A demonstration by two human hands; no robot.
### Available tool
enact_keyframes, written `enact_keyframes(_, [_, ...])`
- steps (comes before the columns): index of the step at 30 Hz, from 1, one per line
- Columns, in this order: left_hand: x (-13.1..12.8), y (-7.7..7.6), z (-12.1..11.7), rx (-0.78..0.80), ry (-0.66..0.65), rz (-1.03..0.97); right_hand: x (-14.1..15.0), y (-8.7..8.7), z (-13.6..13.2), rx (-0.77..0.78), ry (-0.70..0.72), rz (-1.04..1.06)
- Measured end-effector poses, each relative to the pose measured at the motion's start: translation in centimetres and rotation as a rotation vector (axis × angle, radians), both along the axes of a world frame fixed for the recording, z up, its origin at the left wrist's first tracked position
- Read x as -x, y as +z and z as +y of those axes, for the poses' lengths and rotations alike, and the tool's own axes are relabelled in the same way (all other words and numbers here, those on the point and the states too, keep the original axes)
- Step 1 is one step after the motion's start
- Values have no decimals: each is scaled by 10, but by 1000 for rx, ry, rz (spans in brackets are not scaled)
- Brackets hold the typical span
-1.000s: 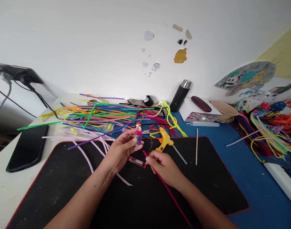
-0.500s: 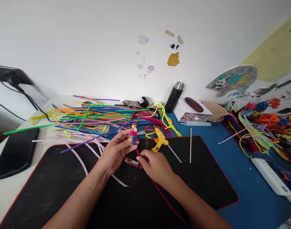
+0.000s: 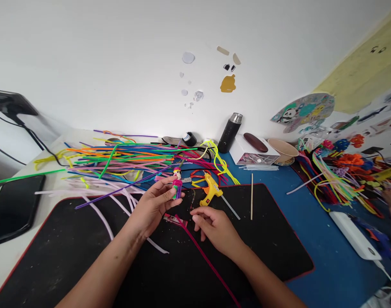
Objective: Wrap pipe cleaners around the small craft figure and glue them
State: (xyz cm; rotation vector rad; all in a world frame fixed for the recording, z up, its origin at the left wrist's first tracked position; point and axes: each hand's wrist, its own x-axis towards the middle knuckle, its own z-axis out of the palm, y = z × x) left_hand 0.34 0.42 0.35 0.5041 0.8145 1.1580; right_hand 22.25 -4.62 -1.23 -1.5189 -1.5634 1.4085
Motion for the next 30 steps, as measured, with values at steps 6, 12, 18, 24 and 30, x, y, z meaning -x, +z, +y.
enact_keyframes(6, [1, -2, 1, -9, 3, 22, -14, -5, 0, -30, -200, -65])
enact_keyframes(12, [-2, -3, -2, 1, -36, 21, -39, -5, -3, 60, -304, -66])
enact_keyframes(18, [-5, -1, -11, -36, -221, 27, -37, -3, 2, 247, -375, 153])
enact_keyframes(24, [-25, -1, -19, -45, -402, 72, -30, 3, 8, 330, -451, 336])
enact_keyframes(30, [-41, -12, -18, 3, -436, 140, -27, -2, 11, 354, -502, 458])
